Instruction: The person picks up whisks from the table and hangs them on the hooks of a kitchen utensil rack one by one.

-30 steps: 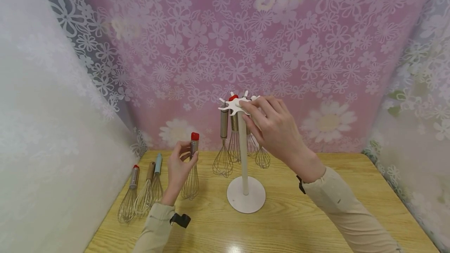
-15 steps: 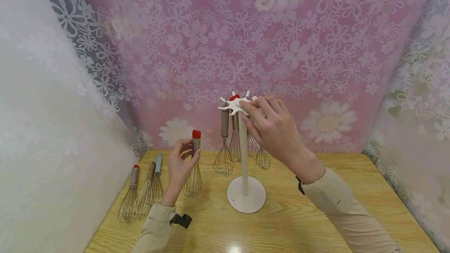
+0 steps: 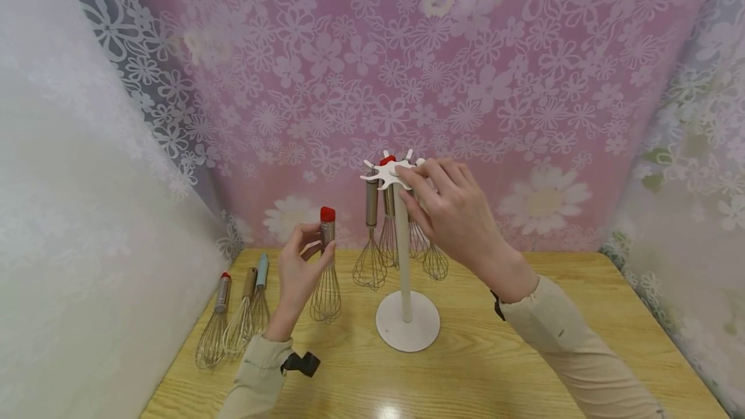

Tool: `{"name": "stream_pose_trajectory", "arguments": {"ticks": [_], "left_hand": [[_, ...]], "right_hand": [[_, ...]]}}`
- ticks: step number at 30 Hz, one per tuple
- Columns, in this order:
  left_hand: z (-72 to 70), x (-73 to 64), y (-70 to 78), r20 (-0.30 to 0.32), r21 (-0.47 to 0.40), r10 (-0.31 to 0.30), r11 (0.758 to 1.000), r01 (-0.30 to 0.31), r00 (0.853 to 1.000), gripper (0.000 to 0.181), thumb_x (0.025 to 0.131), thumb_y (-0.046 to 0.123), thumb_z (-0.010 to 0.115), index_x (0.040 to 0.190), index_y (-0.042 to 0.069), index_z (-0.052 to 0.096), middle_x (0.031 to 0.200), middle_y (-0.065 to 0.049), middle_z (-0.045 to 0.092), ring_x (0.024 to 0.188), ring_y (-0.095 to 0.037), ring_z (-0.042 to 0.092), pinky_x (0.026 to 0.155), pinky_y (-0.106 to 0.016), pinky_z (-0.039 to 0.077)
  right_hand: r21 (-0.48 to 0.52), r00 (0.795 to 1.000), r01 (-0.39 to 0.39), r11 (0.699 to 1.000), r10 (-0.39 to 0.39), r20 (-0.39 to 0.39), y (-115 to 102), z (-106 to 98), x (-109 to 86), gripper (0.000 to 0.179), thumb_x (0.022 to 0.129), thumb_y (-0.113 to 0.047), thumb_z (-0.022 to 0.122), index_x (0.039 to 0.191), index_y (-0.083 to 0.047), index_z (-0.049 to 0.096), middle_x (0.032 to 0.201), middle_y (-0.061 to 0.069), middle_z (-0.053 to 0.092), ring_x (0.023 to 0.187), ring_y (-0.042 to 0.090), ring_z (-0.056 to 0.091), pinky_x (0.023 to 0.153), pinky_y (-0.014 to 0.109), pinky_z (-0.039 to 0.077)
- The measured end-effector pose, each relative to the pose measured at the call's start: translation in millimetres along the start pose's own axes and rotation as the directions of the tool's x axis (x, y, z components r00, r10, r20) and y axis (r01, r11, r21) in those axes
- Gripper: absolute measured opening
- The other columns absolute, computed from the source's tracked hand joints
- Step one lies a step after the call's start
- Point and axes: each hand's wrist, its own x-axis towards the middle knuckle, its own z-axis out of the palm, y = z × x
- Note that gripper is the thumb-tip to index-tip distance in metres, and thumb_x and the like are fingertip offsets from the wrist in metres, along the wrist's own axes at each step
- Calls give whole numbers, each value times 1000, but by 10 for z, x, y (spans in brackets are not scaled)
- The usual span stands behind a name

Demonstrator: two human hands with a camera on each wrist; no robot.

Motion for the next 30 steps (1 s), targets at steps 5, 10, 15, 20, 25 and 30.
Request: {"name": "stream_pose_trajectory", "arguments": {"ticks": [5,10,15,20,25,30], "left_hand": [[38,49,92,-5,-13,0,1000,0,1000,35,84,-8,77,116,-4,63,110,-21,69,100,-34,69,86,-44,62],[40,82,365,10,-17,7,1000,-7,1000,33,84,-13,73,114,-11,61,109,-26,68,99,-39,69,86,-47,61],[41,104,580,20,-36,16,999,-16,1000,31,84,-13,73,113,-13,61,110,-27,67,99,-40,68,87,-47,61],[53,130,654,27,-48,18,999,-17,999,30,84,-13,73,112,-13,61,109,-27,67,100,-40,68,87,-48,61],[67,147,720,34,-61,34,998,-32,999,30,84,-13,72,111,-14,61,108,-29,66,98,-42,68,86,-50,61],[79,157,767,38,-63,36,997,-33,999,30,85,-13,73,112,-14,60,109,-29,66,99,-42,68,87,-50,60]], "right_hand": [[30,1000,4,1000,-4,-9,10,-11,19,42,109,-31,46,124,0,69,97,19,63,89,39,56,79,49,50],[33,1000,9,999,-9,-2,24,-26,22,42,110,-29,43,124,0,70,98,19,64,91,39,57,81,49,50],[33,1000,15,999,-15,1,43,-27,12,43,110,-30,42,123,0,71,99,19,65,93,39,57,83,50,50],[50,1000,15,999,-15,0,71,-25,4,45,111,-31,40,122,-1,71,99,18,66,94,39,57,84,50,50],[72,1000,16,997,-16,3,92,-35,-4,45,111,-31,40,123,-1,71,98,17,66,95,38,57,87,49,49],[81,1000,14,997,-14,7,102,-46,-11,44,111,-31,41,122,-1,72,98,16,66,96,38,57,88,49,49]]}}
